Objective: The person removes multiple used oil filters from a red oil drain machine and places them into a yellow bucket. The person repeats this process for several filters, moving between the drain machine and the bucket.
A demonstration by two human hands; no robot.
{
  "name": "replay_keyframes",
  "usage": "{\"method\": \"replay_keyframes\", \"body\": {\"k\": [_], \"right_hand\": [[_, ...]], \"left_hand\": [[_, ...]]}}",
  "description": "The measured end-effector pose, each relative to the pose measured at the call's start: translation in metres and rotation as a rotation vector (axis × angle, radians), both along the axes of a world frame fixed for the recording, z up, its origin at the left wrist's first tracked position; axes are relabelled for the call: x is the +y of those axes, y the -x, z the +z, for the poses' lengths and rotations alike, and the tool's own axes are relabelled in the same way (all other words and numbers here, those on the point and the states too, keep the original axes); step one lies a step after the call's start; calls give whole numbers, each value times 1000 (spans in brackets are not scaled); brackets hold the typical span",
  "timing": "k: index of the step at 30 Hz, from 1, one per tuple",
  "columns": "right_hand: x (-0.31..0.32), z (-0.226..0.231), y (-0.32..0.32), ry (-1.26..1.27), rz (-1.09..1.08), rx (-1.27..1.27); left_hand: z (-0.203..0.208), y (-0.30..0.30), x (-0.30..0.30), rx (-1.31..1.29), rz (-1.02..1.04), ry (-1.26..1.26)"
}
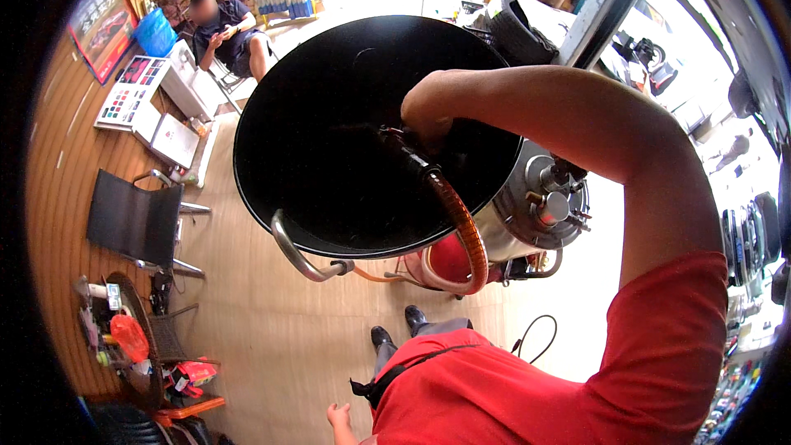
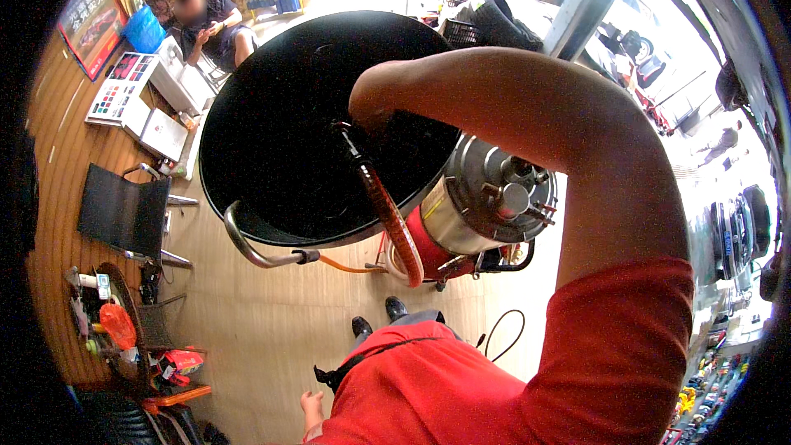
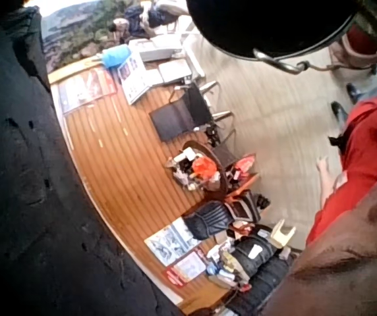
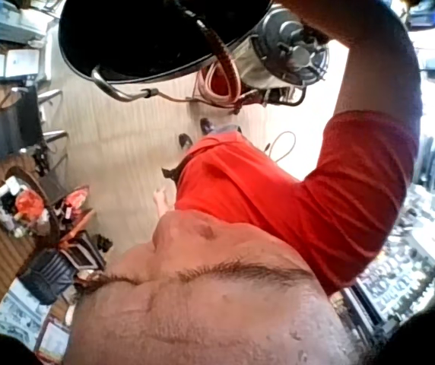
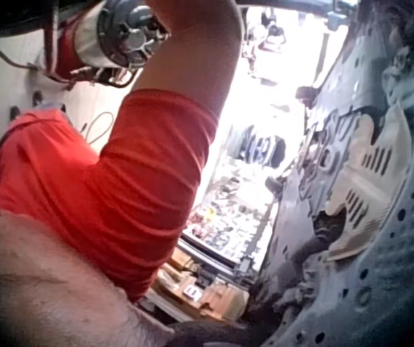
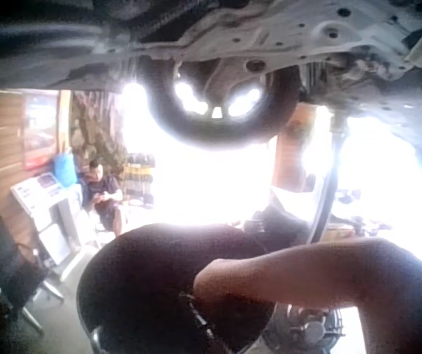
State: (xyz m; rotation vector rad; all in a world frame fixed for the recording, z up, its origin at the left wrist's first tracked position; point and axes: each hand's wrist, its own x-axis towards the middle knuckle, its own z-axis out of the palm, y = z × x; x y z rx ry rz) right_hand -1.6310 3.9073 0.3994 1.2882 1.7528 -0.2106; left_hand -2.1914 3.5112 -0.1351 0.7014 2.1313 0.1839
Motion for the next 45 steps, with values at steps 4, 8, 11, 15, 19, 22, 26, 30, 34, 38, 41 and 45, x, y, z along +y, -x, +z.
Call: {"method": "replay_keyframes", "body": {"k": [4,8,11,15,19,22,26,30,34,38,41,45], "right_hand": [[-7,21,10,11,21,-211],[-20,35,8,-35,19,-381],[-21,29,-7,-24,-35,-447],[-22,19,-21,-120,-81,-339],[-27,23,-28,-116,28,-333],[-36,29,-31,-196,69,-273],[-37,64,-32,-257,-89,-175],[-32,112,-57,-461,-86,108],[-56,163,-37,-659,-147,119],[-78,184,-26,-690,-98,166],[-84,184,-16,-677,-65,193],[-92,187,-4,-660,-36,207]], "left_hand": [[3,-2,2,-15,21,-3],[8,-5,6,-22,17,12],[15,-10,13,7,2,10],[2,-1,14,5,3,12],[17,-1,18,10,1,11],[23,5,21,10,-64,46],[30,6,25,-9,-100,114],[36,8,27,-10,-14,0],[15,23,30,-34,-8,-27],[-1,30,37,-31,-21,12],[6,27,35,-78,28,24],[10,29,33,-79,67,91]]}}
